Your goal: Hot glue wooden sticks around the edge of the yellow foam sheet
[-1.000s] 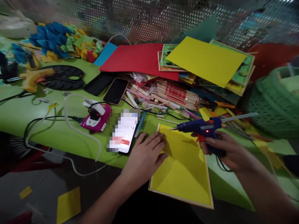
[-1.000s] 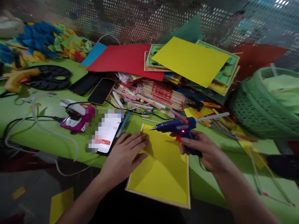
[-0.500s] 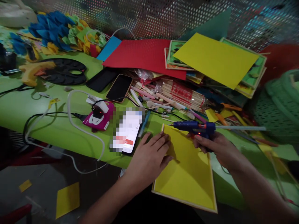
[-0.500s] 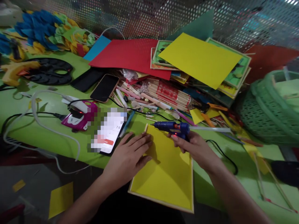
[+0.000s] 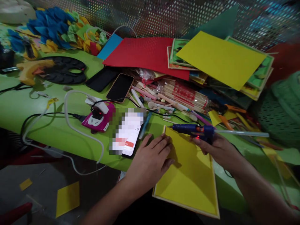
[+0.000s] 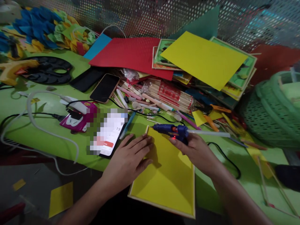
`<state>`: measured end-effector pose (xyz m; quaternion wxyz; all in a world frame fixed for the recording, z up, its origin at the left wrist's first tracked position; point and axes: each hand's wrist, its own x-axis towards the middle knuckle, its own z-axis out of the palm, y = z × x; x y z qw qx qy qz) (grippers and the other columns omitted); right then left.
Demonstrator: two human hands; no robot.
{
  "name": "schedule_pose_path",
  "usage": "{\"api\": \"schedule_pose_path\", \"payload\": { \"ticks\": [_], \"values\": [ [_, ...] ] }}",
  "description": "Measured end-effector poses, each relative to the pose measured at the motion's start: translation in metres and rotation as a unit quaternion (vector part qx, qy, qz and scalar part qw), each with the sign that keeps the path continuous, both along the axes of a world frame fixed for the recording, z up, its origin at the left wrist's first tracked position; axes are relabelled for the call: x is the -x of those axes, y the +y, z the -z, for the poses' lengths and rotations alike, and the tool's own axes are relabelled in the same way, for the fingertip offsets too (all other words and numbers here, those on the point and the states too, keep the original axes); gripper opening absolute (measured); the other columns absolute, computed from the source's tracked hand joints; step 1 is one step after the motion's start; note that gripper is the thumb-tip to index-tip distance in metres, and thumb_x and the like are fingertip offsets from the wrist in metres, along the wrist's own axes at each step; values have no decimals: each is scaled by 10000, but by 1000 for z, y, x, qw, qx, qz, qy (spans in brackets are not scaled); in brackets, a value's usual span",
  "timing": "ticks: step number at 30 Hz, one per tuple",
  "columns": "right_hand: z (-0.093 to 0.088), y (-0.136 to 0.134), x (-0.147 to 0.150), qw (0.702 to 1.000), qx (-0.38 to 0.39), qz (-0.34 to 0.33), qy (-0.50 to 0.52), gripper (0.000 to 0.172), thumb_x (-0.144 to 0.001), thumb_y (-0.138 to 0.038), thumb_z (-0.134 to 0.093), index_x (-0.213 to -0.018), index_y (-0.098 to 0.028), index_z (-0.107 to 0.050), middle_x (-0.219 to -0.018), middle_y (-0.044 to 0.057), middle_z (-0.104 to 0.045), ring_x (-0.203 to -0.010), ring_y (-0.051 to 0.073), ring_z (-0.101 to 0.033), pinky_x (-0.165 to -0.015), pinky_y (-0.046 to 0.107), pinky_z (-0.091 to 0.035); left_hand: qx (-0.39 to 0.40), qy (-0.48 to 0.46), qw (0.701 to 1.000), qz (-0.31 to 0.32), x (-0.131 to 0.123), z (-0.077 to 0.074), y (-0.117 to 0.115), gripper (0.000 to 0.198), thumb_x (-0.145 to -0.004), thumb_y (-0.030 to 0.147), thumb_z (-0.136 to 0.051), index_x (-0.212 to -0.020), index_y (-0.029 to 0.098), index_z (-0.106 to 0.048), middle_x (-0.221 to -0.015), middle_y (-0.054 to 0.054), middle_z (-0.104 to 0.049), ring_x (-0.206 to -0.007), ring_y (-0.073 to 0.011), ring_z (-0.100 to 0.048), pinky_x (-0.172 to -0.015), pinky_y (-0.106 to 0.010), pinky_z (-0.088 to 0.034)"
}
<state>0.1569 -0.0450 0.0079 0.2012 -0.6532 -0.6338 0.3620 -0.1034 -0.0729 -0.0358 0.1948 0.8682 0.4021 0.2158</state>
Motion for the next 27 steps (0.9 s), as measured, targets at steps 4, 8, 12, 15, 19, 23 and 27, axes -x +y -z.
{"api": "schedule_pose_path", "payload": {
  "ticks": [4,8,12,15,19,23,27],
  "values": [
    [-2,2,3,1000,-2,-12,-11,446,-837,-598,-672,-578,-246,-580,-540,-7,-501,-493,153,-448,-438,284,-402,3,-1,1000,0,0,1,0,358,-1042,390,-468,-1315,197,-598,-1501,-56,-568,-1454,-206,-446,-1221,-486,-306],
    [-3,2,5,1000,1,-18,-18,425,-843,-593,-656,-604,-246,-605,-547,-7,-505,-493,156,-458,-436,284,-408,1,0,1000,-2,0,2,0,353,-1041,394,-474,-1309,200,-596,-1504,-38,-568,-1453,-192,-443,-1220,-474,-303],
    [-2,3,4,999,6,-29,-30,422,-841,-597,-654,-623,-237,-626,-544,-8,-508,-503,156,-469,-449,279,-416,-7,-6,1000,-1,-1,3,0,350,-1038,399,-485,-1298,197,-601,-1493,-36,-580,-1438,-194,-461,-1210,-466,-305],
    [0,4,3,999,-2,-38,-31,437,-859,-602,-632,-617,-239,-617,-547,-6,-516,-502,159,-471,-451,284,-417,-8,-3,1000,-2,-1,3,0,360,-1047,407,-460,-1315,202,-586,-1503,-19,-570,-1447,-187,-447,-1209,-469,-295],
    [0,4,4,999,-10,-39,-29,468,-861,-618,-626,-579,-248,-569,-544,-4,-520,-491,163,-476,-440,290,-414,-15,1,1000,-4,0,3,0,369,-1046,409,-463,-1329,201,-577,-1510,-11,-564,-1448,-184,-445,-1207,-467,-299],
    [-2,4,5,998,-13,-40,-35,492,-861,-633,-620,-558,-252,-545,-532,1,-519,-485,168,-480,-438,295,-408,-21,2,1000,-1,0,3,0,370,-1043,410,-470,-1324,199,-584,-1505,-17,-568,-1445,-186,-451,-1205,-469,-312],
    [-3,3,2,998,-10,-40,-41,490,-864,-635,-618,-571,-248,-558,-514,-8,-504,-476,157,-465,-433,283,-396,-24,3,1000,-1,0,4,0,374,-1041,409,-473,-1330,200,-585,-1504,-21,-569,-1450,-187,-445,-1205,-468,-321]
  ]
}}
